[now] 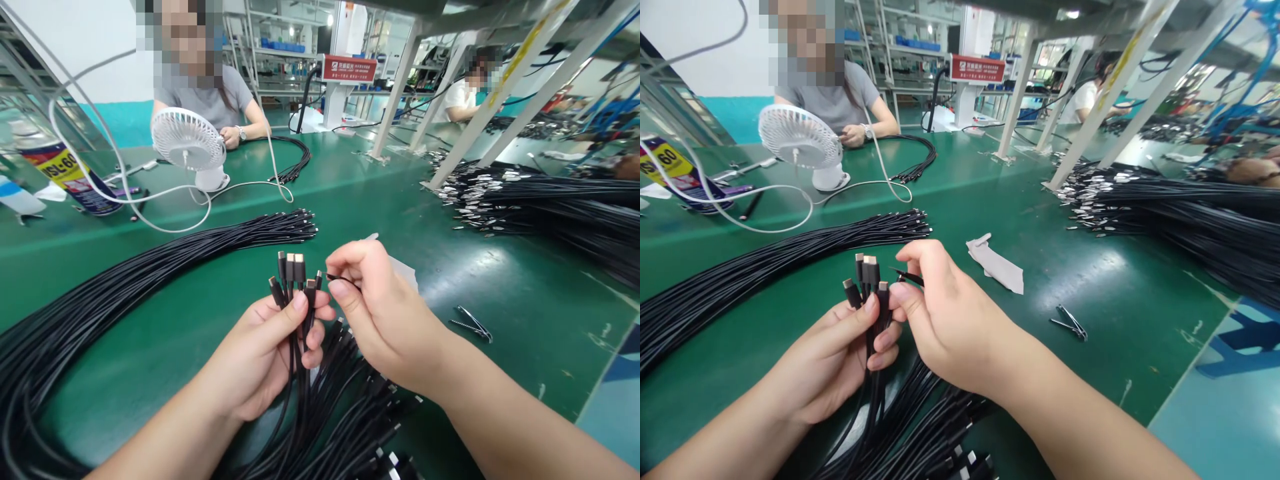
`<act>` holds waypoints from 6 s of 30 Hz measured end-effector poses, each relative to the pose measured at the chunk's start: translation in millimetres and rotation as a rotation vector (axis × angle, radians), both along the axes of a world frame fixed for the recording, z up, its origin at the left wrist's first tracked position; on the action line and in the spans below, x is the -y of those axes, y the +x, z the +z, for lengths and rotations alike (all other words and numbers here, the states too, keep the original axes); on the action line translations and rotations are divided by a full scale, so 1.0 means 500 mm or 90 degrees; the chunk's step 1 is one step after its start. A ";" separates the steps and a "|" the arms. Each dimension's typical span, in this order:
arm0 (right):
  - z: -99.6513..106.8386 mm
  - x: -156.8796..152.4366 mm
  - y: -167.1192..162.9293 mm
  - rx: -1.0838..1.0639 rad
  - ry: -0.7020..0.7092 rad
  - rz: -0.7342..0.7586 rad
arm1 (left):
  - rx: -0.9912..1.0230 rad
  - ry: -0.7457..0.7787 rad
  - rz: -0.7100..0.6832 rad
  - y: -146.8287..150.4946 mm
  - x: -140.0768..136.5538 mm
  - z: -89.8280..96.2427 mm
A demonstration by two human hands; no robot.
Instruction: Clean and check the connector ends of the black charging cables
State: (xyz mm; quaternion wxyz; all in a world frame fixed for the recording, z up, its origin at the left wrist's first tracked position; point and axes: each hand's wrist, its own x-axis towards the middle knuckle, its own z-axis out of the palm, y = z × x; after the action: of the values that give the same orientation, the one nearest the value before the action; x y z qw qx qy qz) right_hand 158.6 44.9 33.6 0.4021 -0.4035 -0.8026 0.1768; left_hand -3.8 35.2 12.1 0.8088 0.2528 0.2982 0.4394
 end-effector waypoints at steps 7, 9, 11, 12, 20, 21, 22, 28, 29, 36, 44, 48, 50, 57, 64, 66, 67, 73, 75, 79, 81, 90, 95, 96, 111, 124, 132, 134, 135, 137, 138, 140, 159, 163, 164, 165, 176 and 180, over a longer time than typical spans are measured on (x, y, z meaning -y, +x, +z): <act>0.005 0.006 -0.005 0.135 0.226 -0.023 | 0.027 -0.013 -0.004 -0.004 0.001 0.005; 0.009 0.010 -0.005 0.172 0.254 -0.056 | 0.026 -0.011 -0.002 -0.004 0.002 0.004; 0.011 0.014 -0.004 0.209 0.268 -0.078 | 0.027 -0.007 -0.004 -0.002 0.001 0.003; 0.012 0.016 -0.003 0.223 0.275 -0.086 | 0.028 -0.004 -0.005 -0.001 0.001 0.003; 0.011 0.018 -0.003 0.279 0.319 -0.119 | 0.015 -0.015 -0.001 0.004 0.000 0.003; 0.010 0.018 -0.003 0.283 0.320 -0.121 | 0.014 -0.015 0.000 0.005 0.000 0.002; 0.010 0.018 -0.003 0.288 0.320 -0.124 | 0.014 -0.017 0.002 0.005 0.000 0.001; 0.006 0.016 -0.003 0.293 0.325 -0.127 | 0.013 -0.019 0.006 0.005 -0.001 -0.002; 0.006 0.016 -0.003 0.291 0.325 -0.125 | 0.012 -0.018 0.007 0.005 -0.001 -0.002; 0.005 0.016 0.000 0.294 0.323 -0.115 | 0.005 -0.019 0.018 0.005 -0.003 -0.005; 0.009 0.016 0.006 0.304 0.306 -0.111 | -0.010 -0.018 0.030 0.006 -0.005 -0.009; 0.010 0.016 0.006 0.302 0.304 -0.107 | -0.011 -0.023 0.031 0.005 -0.005 -0.008; 0.011 0.017 0.007 0.299 0.305 -0.102 | -0.012 -0.022 0.027 0.005 -0.005 -0.008; 0.013 0.014 0.014 0.300 0.292 -0.083 | -0.012 -0.025 0.026 0.003 -0.004 -0.008; 0.014 0.013 0.014 0.298 0.291 -0.081 | -0.002 -0.023 0.021 0.004 -0.004 -0.007; 0.014 0.014 0.014 0.299 0.299 -0.083 | 0.002 -0.025 0.018 0.003 -0.004 -0.007; 0.014 0.014 0.014 0.300 0.303 -0.083 | 0.004 -0.025 0.016 0.003 -0.004 -0.008; 0.013 0.012 0.015 0.306 0.312 -0.086 | 0.018 -0.021 0.006 -0.001 -0.004 -0.008; 0.013 0.012 0.015 0.300 0.313 -0.084 | 0.024 -0.019 0.004 -0.001 -0.003 -0.006; 0.013 0.013 0.011 0.280 0.286 -0.084 | 0.031 -0.018 -0.001 0.000 -0.003 -0.006; 0.014 0.011 0.011 0.252 0.238 -0.087 | 0.032 -0.018 -0.003 0.001 -0.003 -0.007; 0.015 -0.002 0.006 0.000 -0.107 -0.014 | 0.007 0.021 -0.017 0.008 -0.002 -0.006; 0.014 -0.011 0.002 -0.014 -0.126 0.034 | -0.034 0.038 -0.043 0.011 -0.001 -0.006; 0.014 -0.013 0.003 0.005 -0.090 0.035 | -0.037 0.038 -0.048 0.011 -0.001 -0.006; 0.012 0.003 0.011 0.202 0.092 -0.093 | -0.199 0.042 0.093 0.010 -0.007 -0.012; -0.005 0.022 -0.016 0.321 0.220 -0.109 | -0.224 0.053 0.170 0.016 -0.002 -0.010; -0.011 0.022 -0.014 0.337 0.233 -0.128 | -0.223 0.053 0.179 0.020 -0.005 -0.007; -0.012 0.022 -0.015 0.347 0.241 -0.134 | -0.231 0.057 0.180 0.020 -0.006 -0.007; -0.013 0.022 -0.016 0.353 0.244 -0.136 | -0.235 0.059 0.182 0.021 -0.006 -0.007; -0.013 0.021 -0.017 0.359 0.246 -0.138 | -0.242 0.063 0.185 0.021 -0.006 -0.008; -0.014 0.021 -0.017 0.360 0.245 -0.138 | -0.244 0.064 0.186 0.021 -0.006 -0.008; -0.013 0.021 -0.018 0.361 0.242 -0.134 | -0.246 0.066 0.188 0.021 -0.005 -0.009; -0.009 0.020 -0.010 0.343 0.236 -0.113 | -0.263 0.068 0.189 0.019 -0.007 -0.017; -0.010 0.019 -0.007 0.343 0.240 -0.113 | -0.266 0.067 0.190 0.019 -0.006 -0.017; -0.010 0.019 -0.006 0.342 0.238 -0.112 | -0.267 0.068 0.191 0.018 -0.006 -0.018; -0.010 0.019 -0.005 0.342 0.236 -0.112 | -0.267 0.070 0.193 0.018 -0.006 -0.018; -0.009 0.016 -0.002 0.348 0.234 -0.111 | -0.268 0.084 0.176 0.015 -0.009 -0.018; -0.009 0.017 -0.001 0.359 0.231 -0.118 | -0.254 0.066 0.175 0.017 -0.009 -0.014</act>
State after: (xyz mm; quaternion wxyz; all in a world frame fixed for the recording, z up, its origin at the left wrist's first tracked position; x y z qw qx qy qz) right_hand 157.9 36.6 28.9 0.2437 -0.4294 -0.8607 -0.1245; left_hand 4.4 39.8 5.0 0.6523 0.3328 0.4603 0.5018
